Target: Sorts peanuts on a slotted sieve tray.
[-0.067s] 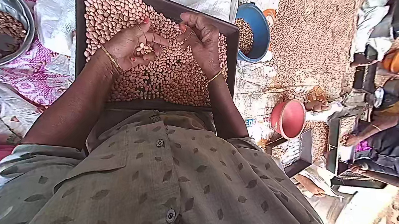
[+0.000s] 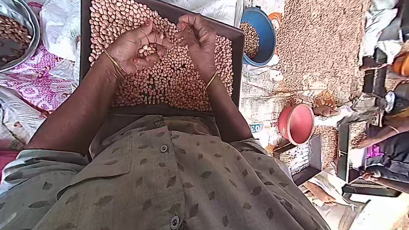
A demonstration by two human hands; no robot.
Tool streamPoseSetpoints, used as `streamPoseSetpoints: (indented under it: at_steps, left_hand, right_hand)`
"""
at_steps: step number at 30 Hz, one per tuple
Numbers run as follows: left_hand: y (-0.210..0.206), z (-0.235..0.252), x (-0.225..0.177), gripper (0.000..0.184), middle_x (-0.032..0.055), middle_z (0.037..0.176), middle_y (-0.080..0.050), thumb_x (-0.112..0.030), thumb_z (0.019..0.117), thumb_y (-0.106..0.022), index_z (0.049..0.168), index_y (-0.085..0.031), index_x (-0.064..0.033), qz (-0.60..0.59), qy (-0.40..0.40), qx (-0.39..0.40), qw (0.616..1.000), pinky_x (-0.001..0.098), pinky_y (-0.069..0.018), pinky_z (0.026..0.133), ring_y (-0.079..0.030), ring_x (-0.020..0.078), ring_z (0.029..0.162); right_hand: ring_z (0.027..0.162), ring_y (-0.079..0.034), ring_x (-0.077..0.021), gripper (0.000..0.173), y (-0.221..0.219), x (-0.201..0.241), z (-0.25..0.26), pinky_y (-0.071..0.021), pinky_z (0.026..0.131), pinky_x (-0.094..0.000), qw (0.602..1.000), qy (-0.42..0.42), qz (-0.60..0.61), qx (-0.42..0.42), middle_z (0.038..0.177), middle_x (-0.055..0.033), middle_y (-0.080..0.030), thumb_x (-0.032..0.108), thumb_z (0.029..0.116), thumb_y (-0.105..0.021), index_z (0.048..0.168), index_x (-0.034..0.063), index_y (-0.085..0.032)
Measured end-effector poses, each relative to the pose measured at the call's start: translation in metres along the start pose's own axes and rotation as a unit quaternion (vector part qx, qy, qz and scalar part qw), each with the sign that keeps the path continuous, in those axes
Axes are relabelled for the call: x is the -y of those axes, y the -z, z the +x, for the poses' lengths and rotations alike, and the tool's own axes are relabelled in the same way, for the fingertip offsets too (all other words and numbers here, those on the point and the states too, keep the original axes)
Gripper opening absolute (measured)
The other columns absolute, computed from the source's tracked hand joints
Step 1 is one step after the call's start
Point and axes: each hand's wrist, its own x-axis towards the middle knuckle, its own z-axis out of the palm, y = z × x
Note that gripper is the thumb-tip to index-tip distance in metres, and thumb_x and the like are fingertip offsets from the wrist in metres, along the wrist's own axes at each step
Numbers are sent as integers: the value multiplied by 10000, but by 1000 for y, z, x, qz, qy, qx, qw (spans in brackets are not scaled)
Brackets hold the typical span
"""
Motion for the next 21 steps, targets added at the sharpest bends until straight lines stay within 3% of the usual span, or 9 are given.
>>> streamPoseSetpoints:
  at_steps: [3, 6, 7, 10, 12, 14, 17, 20, 21]
  left_hand:
    - [13, -3, -5, 449, -79, 693, -533, -313, 1132, -242, 916, -604, -158, -128, -65, -78, 987, 109, -263, 393, -368, -26, 456]
    - [31, -5, -9, 437, -99, 633, -463, -240, 1115, -203, 824, -526, -192, -196, -152, -100, 964, 106, -254, 390, -344, -24, 439]
    - [34, -6, -10, 430, -96, 630, -474, -205, 1090, -200, 805, -522, -192, -211, -176, -96, 957, 104, -254, 388, -346, -24, 436]
    - [38, -6, -9, 390, -84, 642, -486, -152, 1049, -198, 843, -528, -183, -234, -215, -107, 942, 114, -262, 397, -360, -14, 443]
    - [37, -4, -9, 380, -76, 646, -490, -151, 1048, -202, 857, -530, -177, -243, -215, -129, 937, 117, -267, 396, -370, -6, 445]
    - [37, -2, -11, 419, -71, 618, -478, -164, 1057, -191, 772, -497, -190, -248, -215, -147, 933, 133, -268, 402, -372, 11, 447]
    - [36, -2, -13, 451, -63, 614, -503, -170, 1048, -157, 691, -430, -209, -251, -218, -159, 930, 145, -272, 401, -376, 21, 445]
    - [34, -1, -13, 460, -57, 618, -524, -170, 1054, -169, 664, -410, -212, -245, -223, -166, 929, 151, -276, 399, -380, 26, 440]
    - [34, -1, -12, 475, -64, 600, -503, -185, 1069, -163, 664, -409, -215, -241, -224, -165, 930, 150, -276, 401, -378, 25, 438]
  right_hand:
    - [967, -712, -239, 174, -28, -16, 6, -595, 852, -361, 991, 56, -110, 54, 1045, -195, -723, -10, 942, -607, 1064, -81, -710]
    - [1425, -468, -333, 313, -35, -24, 1, -335, 1164, -578, 920, 68, -278, 267, 1376, -114, -651, 134, 905, -722, 1216, 103, -739]
    - [1458, -424, -351, 337, -32, -29, 0, -270, 1182, -627, 904, 66, -306, 290, 1407, -108, -630, 161, 893, -737, 1229, 137, -740]
    - [1279, -559, -387, 239, 5, -45, 4, -417, 1054, -597, 890, 25, -379, 251, 1263, -154, -683, 157, 894, -733, 1121, 83, -758]
    - [1210, -609, -398, 232, 41, -45, 3, -475, 1025, -579, 878, -47, -410, 243, 1214, -187, -689, 123, 918, -691, 1130, 39, -736]
    - [1117, -675, -383, 247, 76, -28, -1, -512, 985, -576, 882, -119, -361, 279, 1159, -225, -707, 85, 932, -682, 1157, -12, -715]
    - [813, -650, -89, 180, 106, -7, -14, -539, 761, -305, 914, -166, -156, 335, 975, -69, -725, 63, 937, -658, 1096, 20, -732]
    - [797, -631, -70, 201, 92, -1, -13, -539, 693, -238, 938, -133, -117, 296, 1083, -84, -696, 56, 956, -615, 1119, 15, -727]
    - [893, -664, -125, 216, 81, -4, -10, -559, 783, -276, 948, -101, -143, 267, 1126, -124, -696, 41, 958, -591, 1117, 3, -731]
